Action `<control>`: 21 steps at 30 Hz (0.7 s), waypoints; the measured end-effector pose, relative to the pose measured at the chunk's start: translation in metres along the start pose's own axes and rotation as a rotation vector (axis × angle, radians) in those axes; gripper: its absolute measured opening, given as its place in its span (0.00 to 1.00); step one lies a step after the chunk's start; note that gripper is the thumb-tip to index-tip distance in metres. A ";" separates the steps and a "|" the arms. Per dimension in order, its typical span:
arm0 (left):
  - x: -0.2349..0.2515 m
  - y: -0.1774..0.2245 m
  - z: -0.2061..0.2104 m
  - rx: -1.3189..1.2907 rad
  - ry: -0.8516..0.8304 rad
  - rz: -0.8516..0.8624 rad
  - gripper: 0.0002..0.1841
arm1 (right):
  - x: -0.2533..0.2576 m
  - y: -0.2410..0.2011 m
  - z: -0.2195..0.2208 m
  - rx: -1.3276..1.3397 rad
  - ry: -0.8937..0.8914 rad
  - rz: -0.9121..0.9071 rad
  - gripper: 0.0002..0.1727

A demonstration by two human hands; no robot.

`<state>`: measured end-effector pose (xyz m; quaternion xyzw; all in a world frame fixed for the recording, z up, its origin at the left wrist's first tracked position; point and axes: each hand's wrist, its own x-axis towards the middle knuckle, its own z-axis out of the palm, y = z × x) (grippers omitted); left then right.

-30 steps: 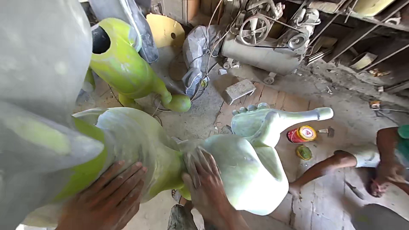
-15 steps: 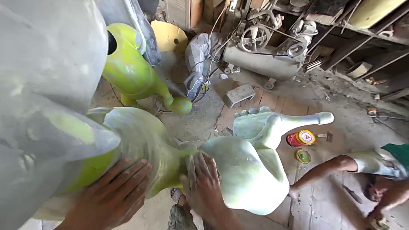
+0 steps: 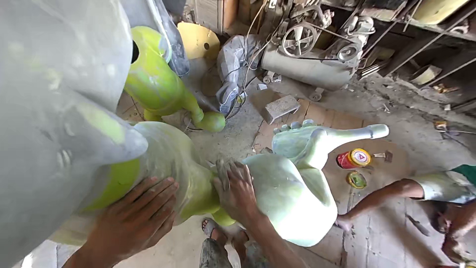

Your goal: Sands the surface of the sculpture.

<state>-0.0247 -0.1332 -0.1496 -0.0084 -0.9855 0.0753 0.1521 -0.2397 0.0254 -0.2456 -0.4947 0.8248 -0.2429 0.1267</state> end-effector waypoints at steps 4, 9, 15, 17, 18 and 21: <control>-0.001 0.007 0.000 0.032 0.014 -0.042 0.22 | -0.075 0.004 -0.011 0.012 0.049 -0.080 0.31; 0.001 0.002 -0.001 0.033 -0.013 -0.023 0.26 | -0.004 -0.001 0.004 -0.018 0.030 -0.019 0.30; 0.001 0.006 0.000 0.034 0.010 -0.049 0.25 | -0.070 0.004 -0.011 0.027 0.087 -0.079 0.30; 0.000 0.006 0.001 0.060 0.004 -0.041 0.26 | -0.046 0.004 -0.005 0.033 0.096 -0.056 0.30; 0.000 0.004 0.001 0.062 0.003 -0.033 0.26 | -0.023 0.004 -0.001 0.018 0.071 -0.032 0.30; 0.000 0.000 0.000 0.033 -0.004 -0.026 0.25 | 0.013 0.007 0.004 0.029 0.000 0.023 0.30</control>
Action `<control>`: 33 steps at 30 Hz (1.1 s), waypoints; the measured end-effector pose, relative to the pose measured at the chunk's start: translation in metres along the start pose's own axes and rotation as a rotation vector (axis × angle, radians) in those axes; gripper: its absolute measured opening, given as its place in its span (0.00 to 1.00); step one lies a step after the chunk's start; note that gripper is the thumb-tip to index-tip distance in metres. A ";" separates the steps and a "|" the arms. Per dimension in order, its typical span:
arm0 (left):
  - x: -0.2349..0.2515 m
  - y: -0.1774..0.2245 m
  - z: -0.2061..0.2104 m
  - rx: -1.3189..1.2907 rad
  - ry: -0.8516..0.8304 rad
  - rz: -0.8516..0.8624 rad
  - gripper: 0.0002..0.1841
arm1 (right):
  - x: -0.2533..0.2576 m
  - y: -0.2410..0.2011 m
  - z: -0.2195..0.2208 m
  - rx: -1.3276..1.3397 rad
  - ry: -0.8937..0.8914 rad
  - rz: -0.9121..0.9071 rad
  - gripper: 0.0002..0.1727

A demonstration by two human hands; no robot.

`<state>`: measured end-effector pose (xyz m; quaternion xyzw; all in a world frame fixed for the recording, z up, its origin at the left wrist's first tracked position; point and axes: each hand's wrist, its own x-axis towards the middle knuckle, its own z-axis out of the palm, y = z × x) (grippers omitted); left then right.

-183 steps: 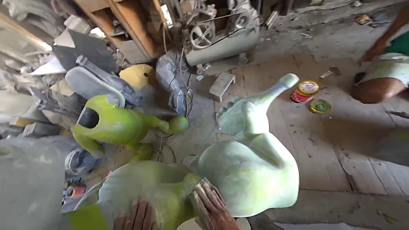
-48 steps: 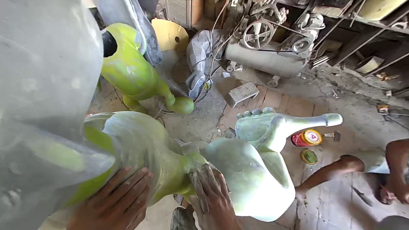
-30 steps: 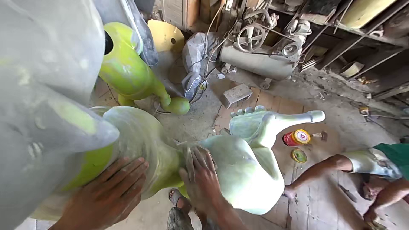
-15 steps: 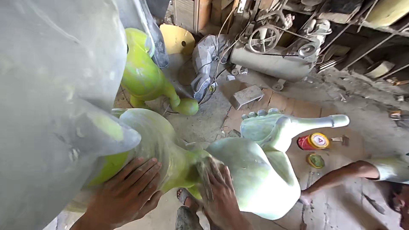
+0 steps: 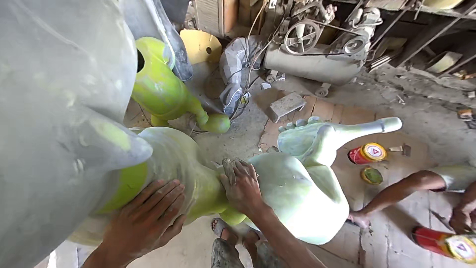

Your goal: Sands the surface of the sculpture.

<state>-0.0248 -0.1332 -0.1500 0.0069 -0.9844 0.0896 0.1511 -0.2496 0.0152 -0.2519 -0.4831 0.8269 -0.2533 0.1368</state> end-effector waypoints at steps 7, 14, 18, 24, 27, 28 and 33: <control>-0.006 0.002 -0.001 0.019 0.006 -0.016 0.29 | -0.059 0.000 -0.003 -0.009 0.080 -0.036 0.32; -0.004 -0.003 -0.003 -0.038 0.004 -0.043 0.33 | -0.049 -0.003 -0.012 -0.002 0.048 0.027 0.34; -0.016 0.003 -0.004 -0.034 -0.020 -0.013 0.32 | -0.055 -0.008 -0.008 -0.014 0.113 0.062 0.32; -0.011 -0.004 -0.002 -0.074 0.023 -0.013 0.29 | -0.025 -0.005 -0.005 -0.050 0.049 0.098 0.31; -0.012 0.002 -0.012 -0.068 -0.061 -0.019 0.31 | -0.070 -0.007 -0.014 -0.046 0.092 0.040 0.31; -0.013 0.003 -0.012 -0.060 -0.071 -0.009 0.31 | -0.065 -0.007 -0.010 -0.063 0.109 0.031 0.31; -0.011 -0.004 -0.002 -0.064 -0.003 0.010 0.29 | 0.006 -0.006 -0.002 -0.024 -0.090 0.185 0.36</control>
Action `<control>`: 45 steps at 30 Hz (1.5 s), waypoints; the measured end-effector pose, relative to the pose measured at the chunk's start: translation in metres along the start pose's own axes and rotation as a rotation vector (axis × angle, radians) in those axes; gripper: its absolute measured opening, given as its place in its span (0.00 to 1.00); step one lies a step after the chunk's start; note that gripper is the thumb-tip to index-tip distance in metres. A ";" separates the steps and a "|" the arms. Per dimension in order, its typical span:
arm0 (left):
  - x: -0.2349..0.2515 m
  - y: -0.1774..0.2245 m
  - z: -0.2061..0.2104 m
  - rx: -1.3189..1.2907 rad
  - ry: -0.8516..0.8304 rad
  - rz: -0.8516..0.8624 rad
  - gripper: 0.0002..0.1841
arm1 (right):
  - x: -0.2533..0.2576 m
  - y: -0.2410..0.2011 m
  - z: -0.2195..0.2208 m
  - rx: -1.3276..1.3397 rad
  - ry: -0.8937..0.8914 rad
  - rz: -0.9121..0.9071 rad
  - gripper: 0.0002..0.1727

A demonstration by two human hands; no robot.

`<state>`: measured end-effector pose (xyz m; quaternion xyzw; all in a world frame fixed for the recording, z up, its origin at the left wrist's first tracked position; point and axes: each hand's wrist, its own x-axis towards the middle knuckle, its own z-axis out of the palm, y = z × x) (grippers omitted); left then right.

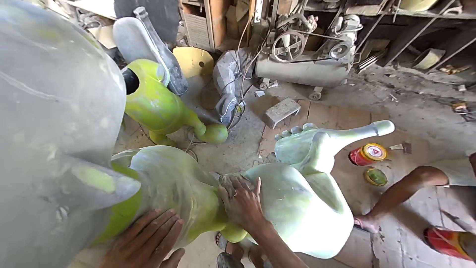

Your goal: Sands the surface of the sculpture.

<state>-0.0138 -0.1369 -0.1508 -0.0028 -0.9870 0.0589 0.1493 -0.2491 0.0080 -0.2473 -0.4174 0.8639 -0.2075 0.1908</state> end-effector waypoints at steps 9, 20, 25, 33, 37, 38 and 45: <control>-0.004 0.009 -0.001 0.019 -0.008 -0.001 0.30 | -0.025 0.008 -0.002 0.017 0.100 -0.060 0.33; 0.002 0.011 0.000 0.009 0.013 -0.013 0.30 | -0.030 0.000 0.000 -0.059 0.118 -0.079 0.30; 0.006 0.009 0.001 -0.023 0.023 -0.023 0.29 | -0.061 0.016 -0.003 -0.005 0.200 -0.160 0.29; 0.001 0.006 -0.002 -0.015 0.011 -0.014 0.29 | 0.007 -0.003 -0.012 -0.014 -0.147 -0.022 0.32; 0.002 0.006 -0.009 -0.052 -0.069 -0.028 0.29 | -0.073 0.018 0.004 0.039 0.173 -0.179 0.29; 0.000 0.008 -0.010 -0.054 -0.081 -0.036 0.30 | -0.086 0.020 0.005 0.040 0.187 -0.184 0.29; 0.005 0.000 -0.002 -0.067 -0.009 -0.044 0.29 | -0.008 0.009 -0.005 0.242 -0.035 -0.033 0.32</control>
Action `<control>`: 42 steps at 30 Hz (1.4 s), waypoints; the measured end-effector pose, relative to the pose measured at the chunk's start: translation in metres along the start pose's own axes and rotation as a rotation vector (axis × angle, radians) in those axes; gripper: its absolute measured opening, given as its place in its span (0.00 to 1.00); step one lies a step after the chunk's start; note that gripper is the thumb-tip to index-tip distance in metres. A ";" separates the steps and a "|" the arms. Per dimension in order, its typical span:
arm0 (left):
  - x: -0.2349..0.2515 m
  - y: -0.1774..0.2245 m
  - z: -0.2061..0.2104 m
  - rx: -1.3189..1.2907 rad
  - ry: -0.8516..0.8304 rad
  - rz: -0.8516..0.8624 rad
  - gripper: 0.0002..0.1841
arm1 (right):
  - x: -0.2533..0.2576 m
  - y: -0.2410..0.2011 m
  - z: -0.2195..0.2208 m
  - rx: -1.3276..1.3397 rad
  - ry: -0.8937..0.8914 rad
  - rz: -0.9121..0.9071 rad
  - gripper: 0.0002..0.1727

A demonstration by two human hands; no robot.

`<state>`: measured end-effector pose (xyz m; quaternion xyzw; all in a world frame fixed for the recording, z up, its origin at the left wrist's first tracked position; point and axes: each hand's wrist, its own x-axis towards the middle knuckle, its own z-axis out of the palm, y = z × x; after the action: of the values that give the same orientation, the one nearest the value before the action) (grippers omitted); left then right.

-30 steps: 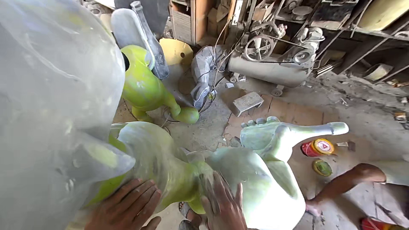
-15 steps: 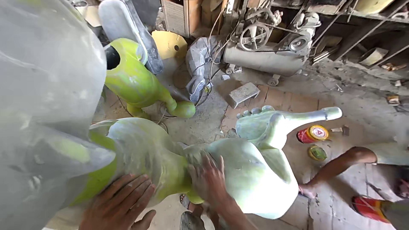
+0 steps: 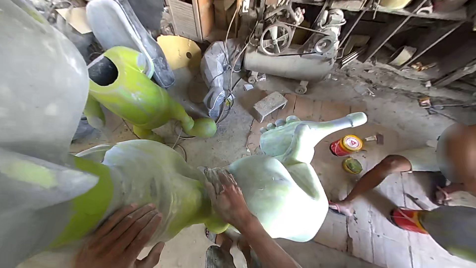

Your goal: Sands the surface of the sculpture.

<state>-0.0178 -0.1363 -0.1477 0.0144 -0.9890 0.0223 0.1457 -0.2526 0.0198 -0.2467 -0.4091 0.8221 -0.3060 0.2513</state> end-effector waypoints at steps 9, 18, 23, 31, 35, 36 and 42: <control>-0.004 0.003 -0.002 -0.050 -0.040 -0.021 0.29 | -0.008 0.008 0.006 0.011 0.069 -0.096 0.29; -0.005 0.008 0.002 -0.042 0.021 -0.046 0.27 | -0.072 0.017 0.019 -0.117 0.260 -0.282 0.27; 0.004 0.005 0.007 0.018 0.136 -0.012 0.26 | 0.016 -0.006 0.007 -0.142 0.078 -0.219 0.25; -0.003 0.012 0.010 0.021 0.186 -0.047 0.24 | -0.071 0.020 0.027 -0.082 0.266 -0.339 0.30; 0.004 0.008 0.012 0.043 0.209 -0.043 0.23 | 0.015 0.001 -0.004 0.021 0.008 -0.112 0.29; 0.006 0.009 0.011 0.044 0.208 -0.038 0.22 | 0.019 0.000 -0.010 0.078 -0.048 -0.039 0.29; 0.015 0.023 0.016 0.077 0.297 -0.078 0.20 | -0.071 0.017 -0.006 0.215 0.103 -0.081 0.35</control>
<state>-0.0377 -0.1145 -0.1599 0.0549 -0.9536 0.0563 0.2905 -0.2270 0.0883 -0.2436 -0.3962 0.7792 -0.4230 0.2386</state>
